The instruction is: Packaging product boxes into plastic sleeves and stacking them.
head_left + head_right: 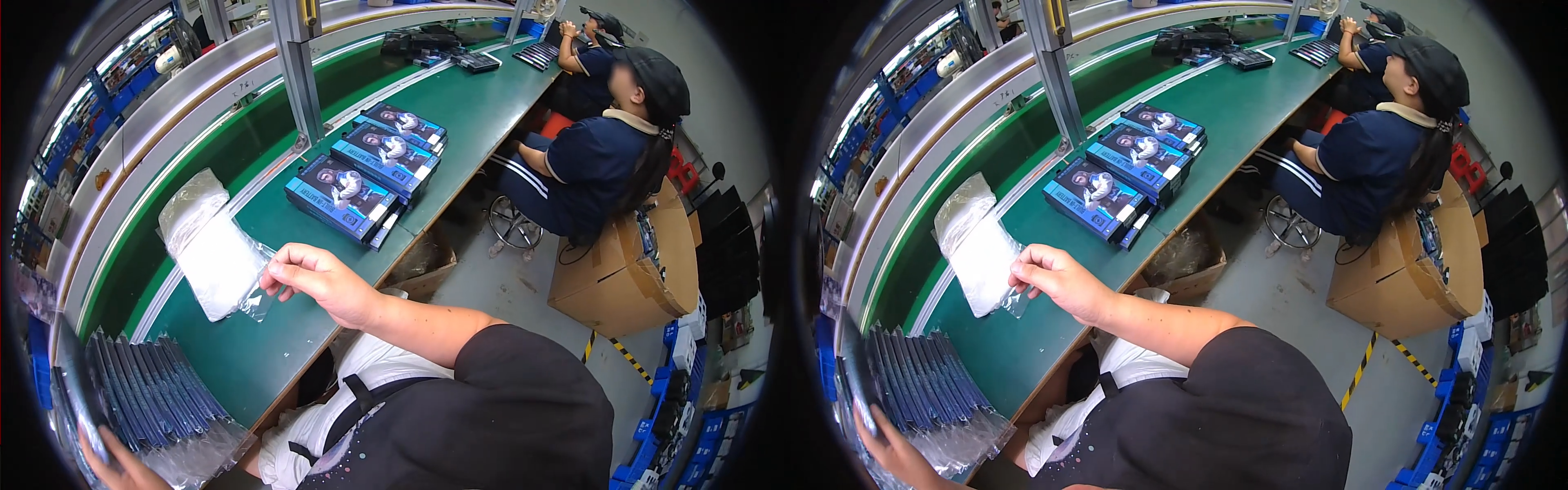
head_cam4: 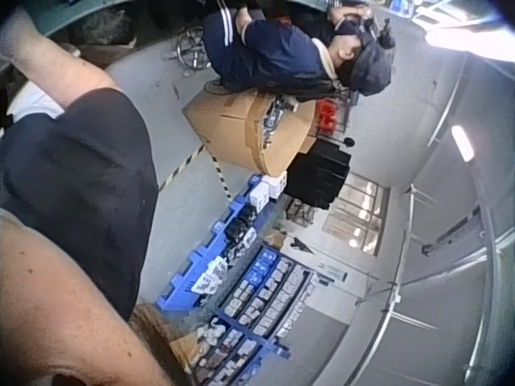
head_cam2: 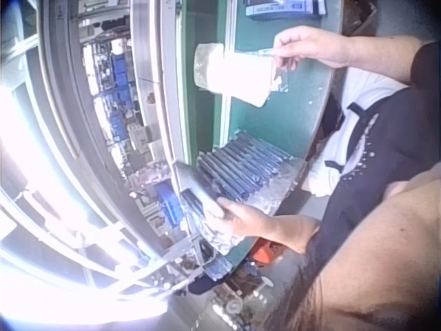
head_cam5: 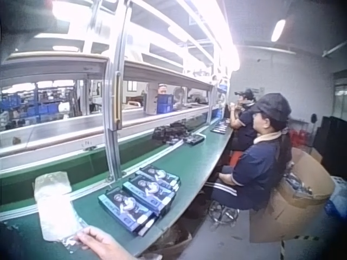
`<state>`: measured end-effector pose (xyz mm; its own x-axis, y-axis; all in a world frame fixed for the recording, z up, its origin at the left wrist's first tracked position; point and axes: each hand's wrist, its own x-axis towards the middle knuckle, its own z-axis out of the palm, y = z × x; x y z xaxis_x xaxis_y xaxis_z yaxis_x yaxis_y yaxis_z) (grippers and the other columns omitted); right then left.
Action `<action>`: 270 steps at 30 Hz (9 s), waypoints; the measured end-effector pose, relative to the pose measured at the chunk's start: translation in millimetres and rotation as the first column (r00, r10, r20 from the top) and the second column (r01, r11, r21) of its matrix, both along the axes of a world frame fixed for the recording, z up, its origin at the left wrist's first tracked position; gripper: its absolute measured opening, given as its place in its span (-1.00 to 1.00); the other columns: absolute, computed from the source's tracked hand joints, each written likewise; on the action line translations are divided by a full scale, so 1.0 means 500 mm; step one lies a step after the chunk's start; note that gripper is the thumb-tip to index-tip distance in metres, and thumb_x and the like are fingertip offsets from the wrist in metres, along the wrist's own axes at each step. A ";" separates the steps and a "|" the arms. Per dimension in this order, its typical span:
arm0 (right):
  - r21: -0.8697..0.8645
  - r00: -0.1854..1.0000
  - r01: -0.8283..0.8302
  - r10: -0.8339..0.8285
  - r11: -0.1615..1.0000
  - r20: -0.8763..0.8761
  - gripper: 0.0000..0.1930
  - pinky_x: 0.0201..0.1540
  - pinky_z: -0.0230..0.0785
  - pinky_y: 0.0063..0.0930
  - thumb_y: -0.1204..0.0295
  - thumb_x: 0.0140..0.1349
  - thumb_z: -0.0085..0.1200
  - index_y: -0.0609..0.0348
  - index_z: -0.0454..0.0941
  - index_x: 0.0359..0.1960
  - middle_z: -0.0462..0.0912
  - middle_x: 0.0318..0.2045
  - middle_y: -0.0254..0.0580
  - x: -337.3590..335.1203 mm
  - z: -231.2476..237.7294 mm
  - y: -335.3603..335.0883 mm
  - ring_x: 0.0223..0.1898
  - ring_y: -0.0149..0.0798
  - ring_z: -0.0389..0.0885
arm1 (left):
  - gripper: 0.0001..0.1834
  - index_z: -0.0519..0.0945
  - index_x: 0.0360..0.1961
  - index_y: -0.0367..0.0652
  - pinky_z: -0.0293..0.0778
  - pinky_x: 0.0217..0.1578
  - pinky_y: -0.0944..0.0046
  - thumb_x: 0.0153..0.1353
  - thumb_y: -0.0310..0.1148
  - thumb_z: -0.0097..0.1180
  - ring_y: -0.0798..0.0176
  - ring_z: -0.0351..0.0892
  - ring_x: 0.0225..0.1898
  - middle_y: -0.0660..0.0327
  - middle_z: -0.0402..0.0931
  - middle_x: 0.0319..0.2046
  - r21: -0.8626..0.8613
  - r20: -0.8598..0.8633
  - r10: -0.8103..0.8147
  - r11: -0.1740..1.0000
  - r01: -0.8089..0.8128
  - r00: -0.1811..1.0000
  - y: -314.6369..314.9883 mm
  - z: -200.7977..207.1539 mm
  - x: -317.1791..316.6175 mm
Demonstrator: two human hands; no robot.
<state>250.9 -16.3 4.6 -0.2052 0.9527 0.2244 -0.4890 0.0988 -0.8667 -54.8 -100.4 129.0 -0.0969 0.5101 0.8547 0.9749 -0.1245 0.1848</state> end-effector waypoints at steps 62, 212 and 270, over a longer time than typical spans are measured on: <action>-0.402 0.832 -0.548 0.530 0.734 -0.166 -0.34 -0.10 0.49 -0.51 0.54 0.17 0.07 0.43 0.03 0.26 0.52 -0.04 0.03 -0.014 -0.063 0.059 -0.14 -0.32 0.60 | -0.80 0.68 -0.32 -0.22 0.40 -0.32 0.39 -0.05 -0.52 0.22 0.28 0.49 -0.40 0.22 0.48 -0.48 -0.481 0.510 -0.419 0.585 0.653 0.751 0.217 -0.333 0.154; -0.345 0.987 -0.085 0.031 0.935 -0.160 -0.63 -0.33 0.48 -0.58 0.24 0.25 0.06 0.26 0.41 -0.06 0.57 -0.30 -0.24 0.030 -0.049 0.067 -0.36 -0.42 0.57 | -0.73 0.55 -0.20 -0.27 0.41 -0.18 0.15 0.04 -0.68 -0.02 0.00 0.45 -0.22 0.06 0.43 -0.33 -0.323 0.240 -0.528 0.748 0.579 0.815 0.263 -0.342 0.142; -0.113 0.808 -0.406 0.415 0.907 0.418 -0.25 -0.36 0.32 -0.69 0.59 -0.04 0.30 0.24 0.21 0.24 0.58 -0.30 -0.24 -0.051 0.006 -0.006 -0.37 -0.57 0.46 | -0.68 0.47 -0.10 -0.37 0.55 -0.16 0.17 0.14 -0.43 0.15 0.17 0.60 -0.21 0.05 0.55 -0.21 0.482 0.672 0.167 0.641 0.597 -0.721 0.167 -0.304 0.132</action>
